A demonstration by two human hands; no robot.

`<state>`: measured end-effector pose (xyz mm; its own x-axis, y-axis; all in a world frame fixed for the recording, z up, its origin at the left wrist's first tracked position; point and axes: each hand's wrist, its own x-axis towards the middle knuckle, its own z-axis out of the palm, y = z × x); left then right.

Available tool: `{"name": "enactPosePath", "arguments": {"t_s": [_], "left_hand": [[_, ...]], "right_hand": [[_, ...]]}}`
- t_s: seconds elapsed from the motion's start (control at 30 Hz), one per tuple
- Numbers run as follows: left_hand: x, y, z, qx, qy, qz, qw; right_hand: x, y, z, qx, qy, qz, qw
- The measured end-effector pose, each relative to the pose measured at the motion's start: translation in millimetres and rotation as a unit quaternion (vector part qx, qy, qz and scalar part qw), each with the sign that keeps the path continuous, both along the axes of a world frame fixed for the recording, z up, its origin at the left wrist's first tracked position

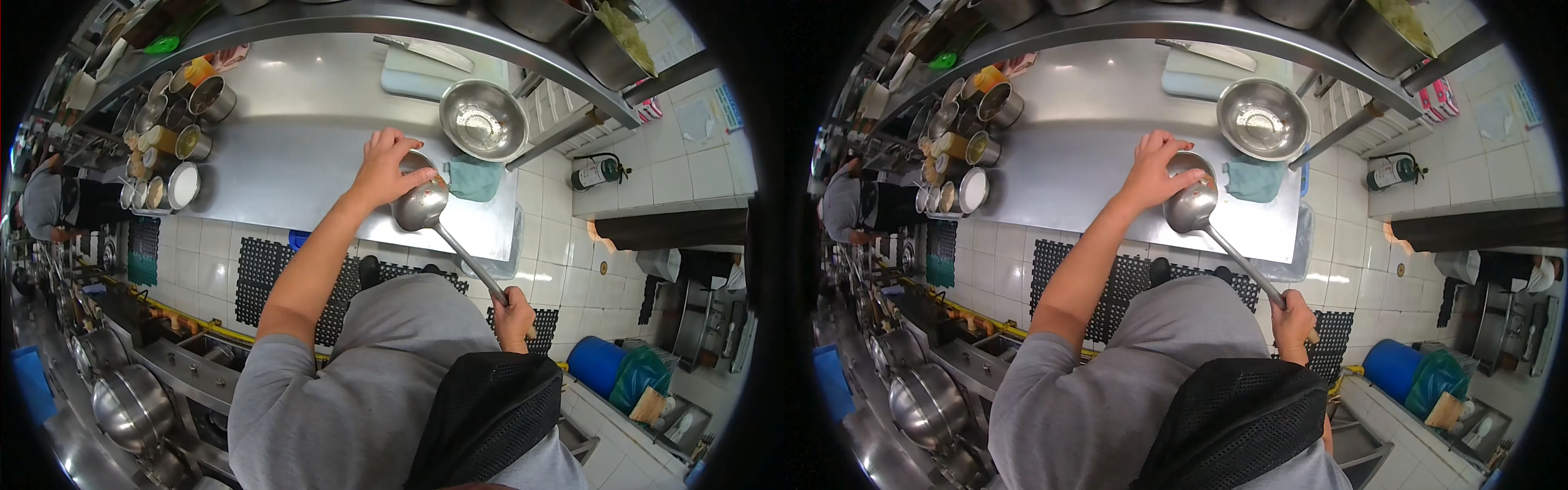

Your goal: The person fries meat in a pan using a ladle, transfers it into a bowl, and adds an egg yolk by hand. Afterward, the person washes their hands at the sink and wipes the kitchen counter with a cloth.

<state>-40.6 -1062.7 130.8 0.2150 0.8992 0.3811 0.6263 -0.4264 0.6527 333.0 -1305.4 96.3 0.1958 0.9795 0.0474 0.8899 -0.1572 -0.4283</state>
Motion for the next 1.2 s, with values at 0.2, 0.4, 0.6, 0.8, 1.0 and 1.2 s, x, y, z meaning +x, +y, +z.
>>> {"name": "enactPosePath", "arguments": {"t_s": [0.2,0.4,0.6,0.8,1.0,1.2], "left_hand": [[-10.6,14.2,-11.3,-0.031,0.027,0.013,0.999],[-18.2,25.8,-48.1,-0.071,0.138,0.010,0.988],[-11.2,18.5,-64.7,-0.060,0.105,0.059,0.991],[-5.7,18.9,-78.8,-0.064,0.067,0.086,0.992],[-6.9,16.8,-89.2,-0.133,-0.022,0.120,0.984],[-10.3,18.1,-86.6,-0.207,-0.074,0.115,0.969]], "right_hand": [[-1.1,-2.8,5.8,0.020,-0.002,0.010,1.000],[4.5,-6.5,11.5,0.023,-0.011,0.008,1.000],[9.1,-9.6,14.8,0.014,-0.002,-0.002,1.000],[9.9,-9.2,9.3,-0.014,0.007,-0.027,1.000],[-1.5,-6.1,3.1,-0.038,0.028,-0.040,0.998],[-12.7,1.9,-3.4,-0.027,0.053,-0.022,0.998]]}}
